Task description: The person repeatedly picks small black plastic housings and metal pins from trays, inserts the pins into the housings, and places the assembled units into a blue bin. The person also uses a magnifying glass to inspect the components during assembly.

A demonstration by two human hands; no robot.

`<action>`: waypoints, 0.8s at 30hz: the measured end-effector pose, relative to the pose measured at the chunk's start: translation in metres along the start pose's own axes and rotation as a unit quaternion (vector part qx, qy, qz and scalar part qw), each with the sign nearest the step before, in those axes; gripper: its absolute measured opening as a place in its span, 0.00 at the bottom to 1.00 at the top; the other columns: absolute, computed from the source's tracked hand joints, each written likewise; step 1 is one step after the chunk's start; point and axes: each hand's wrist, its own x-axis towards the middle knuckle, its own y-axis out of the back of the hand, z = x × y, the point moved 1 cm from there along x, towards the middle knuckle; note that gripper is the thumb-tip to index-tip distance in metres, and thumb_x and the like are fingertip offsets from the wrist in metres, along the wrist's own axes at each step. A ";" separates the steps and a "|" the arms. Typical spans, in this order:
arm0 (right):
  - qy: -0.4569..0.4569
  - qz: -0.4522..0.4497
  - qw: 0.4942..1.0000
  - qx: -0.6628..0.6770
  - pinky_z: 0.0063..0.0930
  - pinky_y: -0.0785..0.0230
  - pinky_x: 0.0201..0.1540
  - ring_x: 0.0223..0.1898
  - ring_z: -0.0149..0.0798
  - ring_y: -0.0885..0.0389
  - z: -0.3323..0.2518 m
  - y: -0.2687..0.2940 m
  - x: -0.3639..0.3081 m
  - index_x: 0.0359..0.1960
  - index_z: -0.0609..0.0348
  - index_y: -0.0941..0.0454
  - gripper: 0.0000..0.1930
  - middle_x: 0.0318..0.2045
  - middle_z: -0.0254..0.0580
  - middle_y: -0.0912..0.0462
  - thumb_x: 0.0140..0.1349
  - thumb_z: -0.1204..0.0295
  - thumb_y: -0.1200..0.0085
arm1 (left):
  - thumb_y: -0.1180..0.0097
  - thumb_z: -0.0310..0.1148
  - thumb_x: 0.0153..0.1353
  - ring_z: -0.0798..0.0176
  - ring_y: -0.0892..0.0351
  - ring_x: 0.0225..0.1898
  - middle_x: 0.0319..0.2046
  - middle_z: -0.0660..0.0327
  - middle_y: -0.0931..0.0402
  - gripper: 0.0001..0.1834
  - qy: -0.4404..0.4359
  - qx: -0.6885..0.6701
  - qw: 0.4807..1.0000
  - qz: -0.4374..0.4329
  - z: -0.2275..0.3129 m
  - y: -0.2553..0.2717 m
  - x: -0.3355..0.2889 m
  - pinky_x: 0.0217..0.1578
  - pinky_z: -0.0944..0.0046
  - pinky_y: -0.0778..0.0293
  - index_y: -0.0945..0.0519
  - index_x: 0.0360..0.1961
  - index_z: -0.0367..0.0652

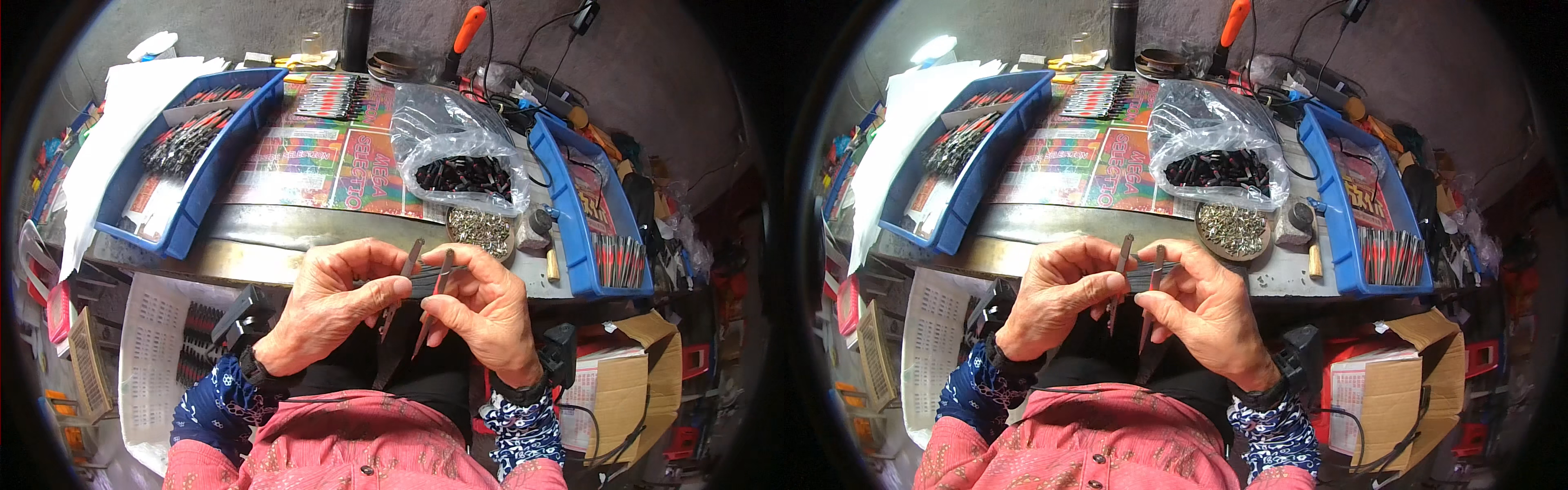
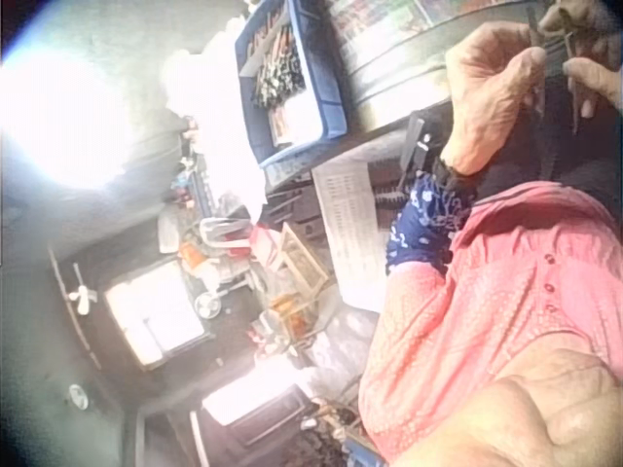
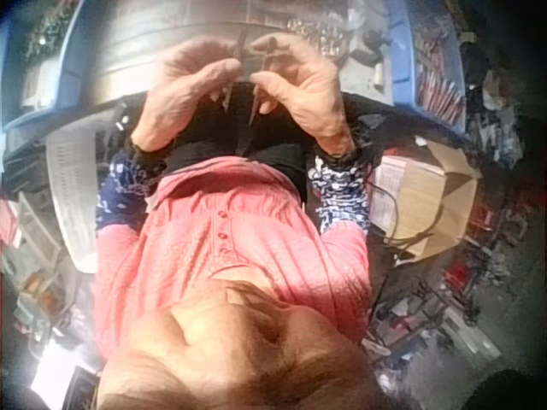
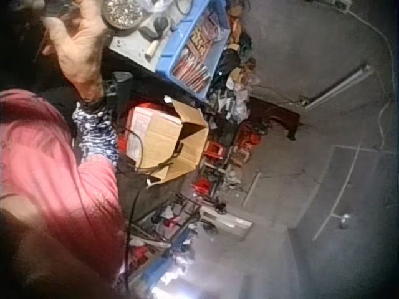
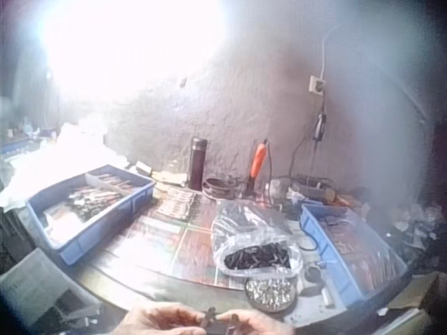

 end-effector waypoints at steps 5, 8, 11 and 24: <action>0.036 0.020 0.997 -0.065 0.18 0.27 0.26 0.24 0.23 0.21 0.006 -0.007 -0.003 0.57 0.63 0.31 0.22 0.26 0.35 0.19 0.61 0.81 0.43 | 0.40 0.26 0.63 0.75 0.23 0.27 0.31 0.63 0.20 0.08 0.002 -0.026 0.999 -0.037 -0.008 -0.002 0.003 0.26 0.76 0.26 0.21 0.42 0.35; 0.038 0.022 0.997 -0.064 0.18 0.26 0.27 0.27 0.25 0.19 0.008 -0.010 -0.004 0.58 0.64 0.32 0.22 0.28 0.37 0.16 0.62 0.80 0.43 | 0.40 0.27 0.63 0.75 0.23 0.26 0.31 0.62 0.20 0.08 0.010 -0.033 0.999 -0.039 -0.011 -0.002 0.001 0.26 0.74 0.24 0.21 0.41 0.34; 0.019 0.024 0.999 -0.045 0.18 0.26 0.27 0.29 0.25 0.18 0.009 -0.011 -0.007 0.58 0.65 0.32 0.22 0.29 0.37 0.16 0.63 0.80 0.44 | 0.40 0.28 0.63 0.74 0.23 0.26 0.31 0.61 0.20 0.08 0.026 -0.040 0.998 -0.037 -0.014 -0.001 0.000 0.27 0.75 0.24 0.21 0.41 0.34; 0.007 0.026 0.998 -0.059 0.17 0.28 0.24 0.24 0.23 0.21 0.030 -0.010 -0.013 0.60 0.66 0.32 0.23 0.25 0.34 0.19 0.62 0.80 0.42 | 0.39 0.29 0.63 0.74 0.22 0.26 0.30 0.63 0.19 0.08 0.073 -0.063 0.994 -0.042 -0.029 0.001 -0.001 0.27 0.74 0.24 0.19 0.40 0.36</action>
